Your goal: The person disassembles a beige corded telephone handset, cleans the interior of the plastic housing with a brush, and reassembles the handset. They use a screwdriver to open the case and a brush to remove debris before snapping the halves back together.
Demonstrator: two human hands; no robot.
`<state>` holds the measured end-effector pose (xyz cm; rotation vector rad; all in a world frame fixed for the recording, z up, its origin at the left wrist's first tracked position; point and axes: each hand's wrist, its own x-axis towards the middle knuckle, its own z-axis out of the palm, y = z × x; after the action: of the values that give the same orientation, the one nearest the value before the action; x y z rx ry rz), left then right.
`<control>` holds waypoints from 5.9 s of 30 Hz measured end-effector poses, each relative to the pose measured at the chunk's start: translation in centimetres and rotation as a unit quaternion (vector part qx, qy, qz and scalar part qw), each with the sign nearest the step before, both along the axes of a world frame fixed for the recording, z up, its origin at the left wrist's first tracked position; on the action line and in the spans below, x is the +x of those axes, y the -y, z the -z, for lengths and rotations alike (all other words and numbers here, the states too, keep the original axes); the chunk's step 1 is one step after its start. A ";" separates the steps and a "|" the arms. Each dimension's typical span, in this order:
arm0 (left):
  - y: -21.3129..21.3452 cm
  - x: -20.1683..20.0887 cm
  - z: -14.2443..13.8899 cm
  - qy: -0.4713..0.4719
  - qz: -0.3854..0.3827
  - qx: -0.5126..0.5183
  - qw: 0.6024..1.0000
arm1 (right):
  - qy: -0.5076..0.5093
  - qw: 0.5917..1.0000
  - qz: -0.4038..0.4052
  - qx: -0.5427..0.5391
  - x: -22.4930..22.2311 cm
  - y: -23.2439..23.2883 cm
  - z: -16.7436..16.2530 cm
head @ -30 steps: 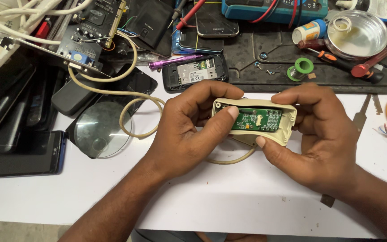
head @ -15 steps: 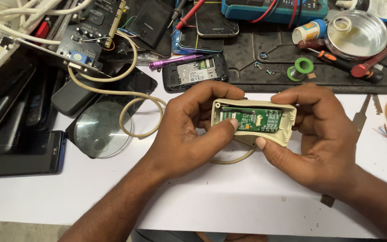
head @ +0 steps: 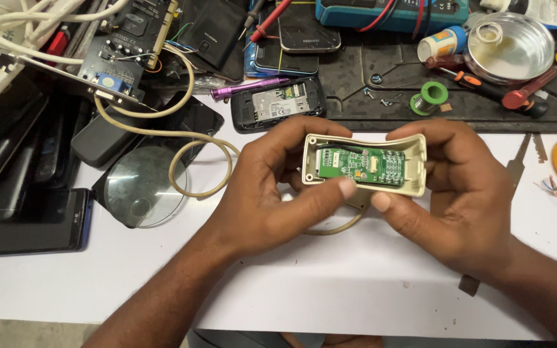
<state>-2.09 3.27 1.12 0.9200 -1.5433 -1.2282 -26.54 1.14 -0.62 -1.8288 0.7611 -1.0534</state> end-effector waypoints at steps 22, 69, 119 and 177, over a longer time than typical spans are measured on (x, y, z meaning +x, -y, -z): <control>0.6 0.3 -0.1 -0.123 0.100 0.163 0.974 | 0.026 0.996 0.001 0.080 -0.1 0.9 0.0; 0.7 -1.6 -0.7 -0.107 0.151 0.225 0.957 | -0.044 0.985 0.072 -0.152 1.3 1.5 -2.2; 2.3 -0.4 0.2 -0.209 -0.131 -0.056 0.968 | -0.261 0.952 0.071 -0.143 1.2 4.4 -2.4; 0.7 -2.6 -0.4 -0.046 -0.145 -0.115 0.982 | -0.098 0.985 0.123 -0.064 2.6 2.7 -0.1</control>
<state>-4.70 2.58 1.49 0.8850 -1.3873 -0.8546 -23.92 -1.52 -0.49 -2.0061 1.0820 -1.1092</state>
